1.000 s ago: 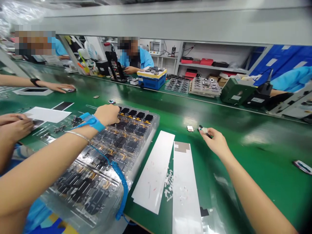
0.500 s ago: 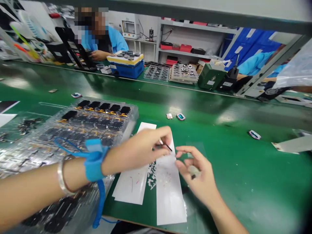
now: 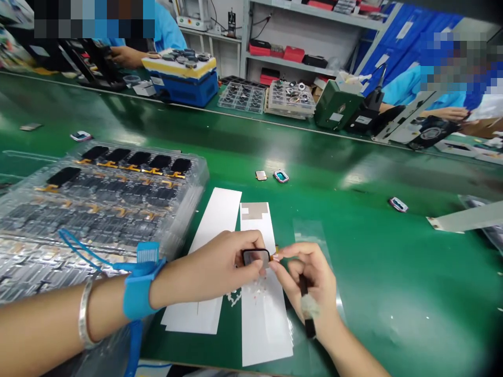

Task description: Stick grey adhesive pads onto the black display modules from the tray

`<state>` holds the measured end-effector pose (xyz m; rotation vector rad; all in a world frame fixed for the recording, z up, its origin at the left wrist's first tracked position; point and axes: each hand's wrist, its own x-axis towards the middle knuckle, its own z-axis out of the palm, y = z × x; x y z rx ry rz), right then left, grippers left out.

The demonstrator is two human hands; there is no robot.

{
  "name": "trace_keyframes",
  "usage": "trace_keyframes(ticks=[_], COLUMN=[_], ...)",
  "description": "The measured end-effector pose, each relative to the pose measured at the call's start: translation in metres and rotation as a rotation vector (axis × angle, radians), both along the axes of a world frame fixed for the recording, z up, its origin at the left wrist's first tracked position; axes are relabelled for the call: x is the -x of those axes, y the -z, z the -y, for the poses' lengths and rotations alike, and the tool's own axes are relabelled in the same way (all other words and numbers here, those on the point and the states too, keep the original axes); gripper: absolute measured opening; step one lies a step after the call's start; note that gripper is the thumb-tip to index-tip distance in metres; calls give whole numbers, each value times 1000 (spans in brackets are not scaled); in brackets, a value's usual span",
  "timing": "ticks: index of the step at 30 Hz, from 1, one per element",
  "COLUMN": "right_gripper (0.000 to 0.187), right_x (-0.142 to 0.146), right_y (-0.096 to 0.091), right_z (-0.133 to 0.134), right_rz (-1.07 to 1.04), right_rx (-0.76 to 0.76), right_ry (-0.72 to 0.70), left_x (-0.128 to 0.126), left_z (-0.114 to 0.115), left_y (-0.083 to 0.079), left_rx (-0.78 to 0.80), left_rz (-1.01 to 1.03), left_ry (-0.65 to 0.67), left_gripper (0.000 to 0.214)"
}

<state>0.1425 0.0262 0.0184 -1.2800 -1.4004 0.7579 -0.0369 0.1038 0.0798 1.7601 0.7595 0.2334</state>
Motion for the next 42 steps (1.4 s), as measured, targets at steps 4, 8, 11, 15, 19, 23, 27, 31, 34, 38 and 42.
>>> trace_keyframes(ticks=[4,8,11,15,19,23,27,31,34,38,42], right_gripper=[12,15,17,22,23,19,15,11,11,11,17], right_x=[-5,-5,-2,0,3,6,6,5,3,1,4], right_y=[-3,-5,-6,-7,-4,0,2,-2,-4,-5,-4], right_z=[-3,-3,-4,-5,-4,-3,-3,-5,-7,-8,-8], right_rz=[123,221,272,373,415,435,419,304,224,277,321], right_rx=[-56,-195,-260,-318,-330,-278,-250,-133,-50,-137,-205], right_ry=[2,-21,-16,-20,-49,-62,-59,-41,-30,5,11], left_x=[2,1,0,-1,-2,-2,-2,-2,-2,-1,-1], left_z=[6,8,6,6,6,7,9,10,9,6,6], left_y=[-3,-8,-6,-1,2,3,3,1,-1,0,1], left_rx=[115,39,-23,-71,-189,-266,-260,-259,-281,-269,-243], left_rz=[-56,-87,-65,-66,-108,-176,-182,-182,-193,-204,-211], left_ry=[41,21,9,-29,-31,10,20,8,-19,-64,-70], left_gripper=[6,8,11,11,13,14,13,12,12,7,7])
